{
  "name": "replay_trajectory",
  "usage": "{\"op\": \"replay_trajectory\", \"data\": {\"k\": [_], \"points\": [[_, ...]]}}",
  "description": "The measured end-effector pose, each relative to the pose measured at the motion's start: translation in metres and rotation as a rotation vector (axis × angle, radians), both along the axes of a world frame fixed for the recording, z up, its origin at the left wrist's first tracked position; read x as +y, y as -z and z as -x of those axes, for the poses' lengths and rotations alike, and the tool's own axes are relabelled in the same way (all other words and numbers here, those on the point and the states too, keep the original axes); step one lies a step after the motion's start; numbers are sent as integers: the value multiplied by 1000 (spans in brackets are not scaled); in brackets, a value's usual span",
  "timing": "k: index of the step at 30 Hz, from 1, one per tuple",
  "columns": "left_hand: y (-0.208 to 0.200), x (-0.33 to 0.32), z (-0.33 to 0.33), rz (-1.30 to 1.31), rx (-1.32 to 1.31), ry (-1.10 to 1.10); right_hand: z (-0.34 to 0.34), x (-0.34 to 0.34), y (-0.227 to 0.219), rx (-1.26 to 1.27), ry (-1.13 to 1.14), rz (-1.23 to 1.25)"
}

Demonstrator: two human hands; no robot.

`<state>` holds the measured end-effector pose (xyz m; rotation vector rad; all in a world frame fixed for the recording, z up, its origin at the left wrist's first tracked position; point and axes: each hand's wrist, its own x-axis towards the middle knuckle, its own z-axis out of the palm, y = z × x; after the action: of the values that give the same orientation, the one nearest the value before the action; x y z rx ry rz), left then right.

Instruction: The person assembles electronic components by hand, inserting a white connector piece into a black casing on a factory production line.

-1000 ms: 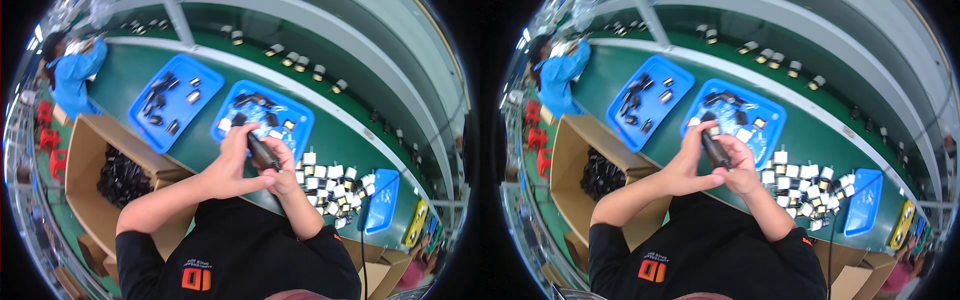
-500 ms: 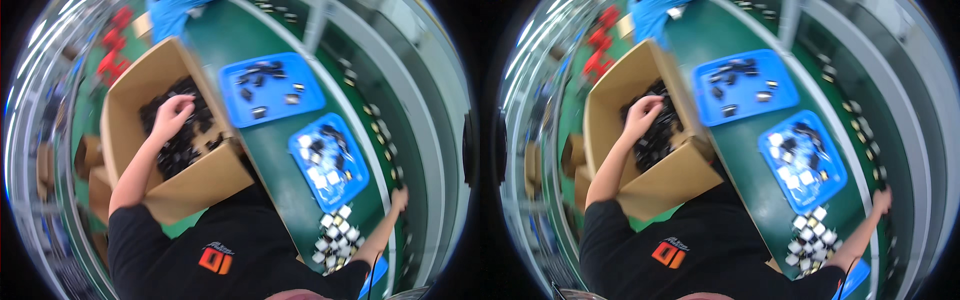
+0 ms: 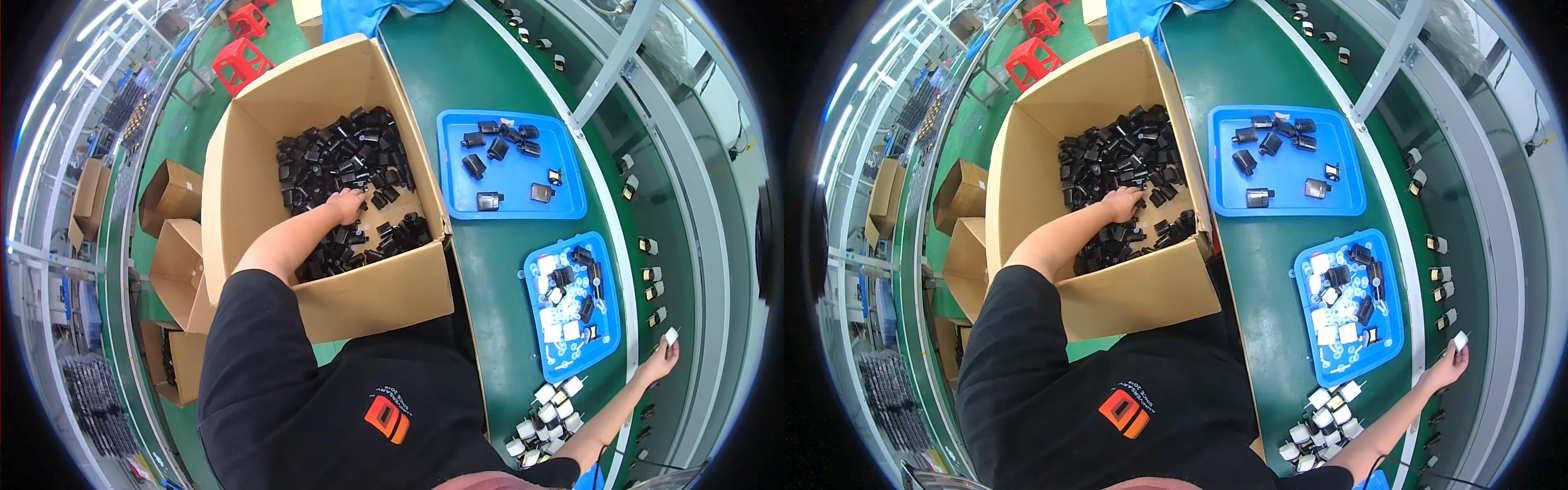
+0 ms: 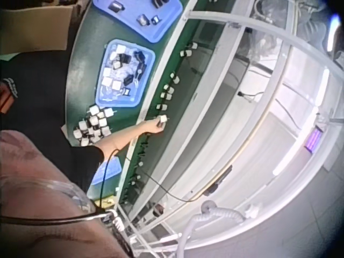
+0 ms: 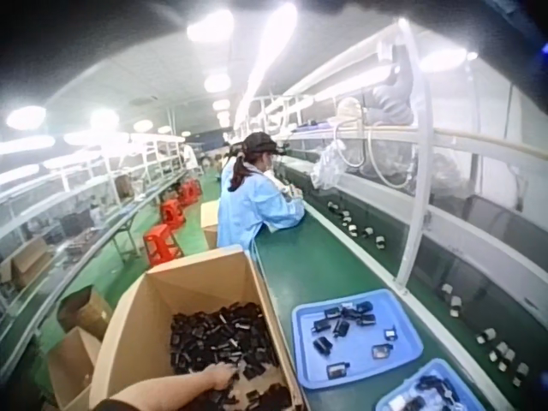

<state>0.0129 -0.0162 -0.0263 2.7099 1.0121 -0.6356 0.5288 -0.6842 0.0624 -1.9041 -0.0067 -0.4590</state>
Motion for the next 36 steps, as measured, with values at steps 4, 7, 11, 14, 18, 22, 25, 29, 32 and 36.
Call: {"op": "replay_trajectory", "data": {"k": [4,7,11,14,18,22,25,29,32,36], "points": [[12,9,-5,-94,147,101,102,44,-59,121,-235,-434],[-14,-9,-28,-176,416,76,163,58,-72,181,-474,-763],[23,-9,-39,-202,351,110,211,39,-25,20,-335,-254],[-21,-19,-42,-196,157,237,241,79,-36,-137,-466,-249],[-77,-11,-26,155,-356,-116,264,112,-46,-91,-420,-223],[-178,-47,-43,602,-986,-482,270,125,-50,-23,-377,-160],[-238,-86,-69,1227,-1269,-577,280,129,-37,228,-314,-539],[-263,-141,-99,2128,-1159,-475,270,152,-51,-369,-488,-113],[-267,-188,-127,2229,-960,-342,270,177,-91,-307,-655,-308],[-260,-232,-166,2288,-736,-293,281,200,-127,-20,-845,-825]]}}
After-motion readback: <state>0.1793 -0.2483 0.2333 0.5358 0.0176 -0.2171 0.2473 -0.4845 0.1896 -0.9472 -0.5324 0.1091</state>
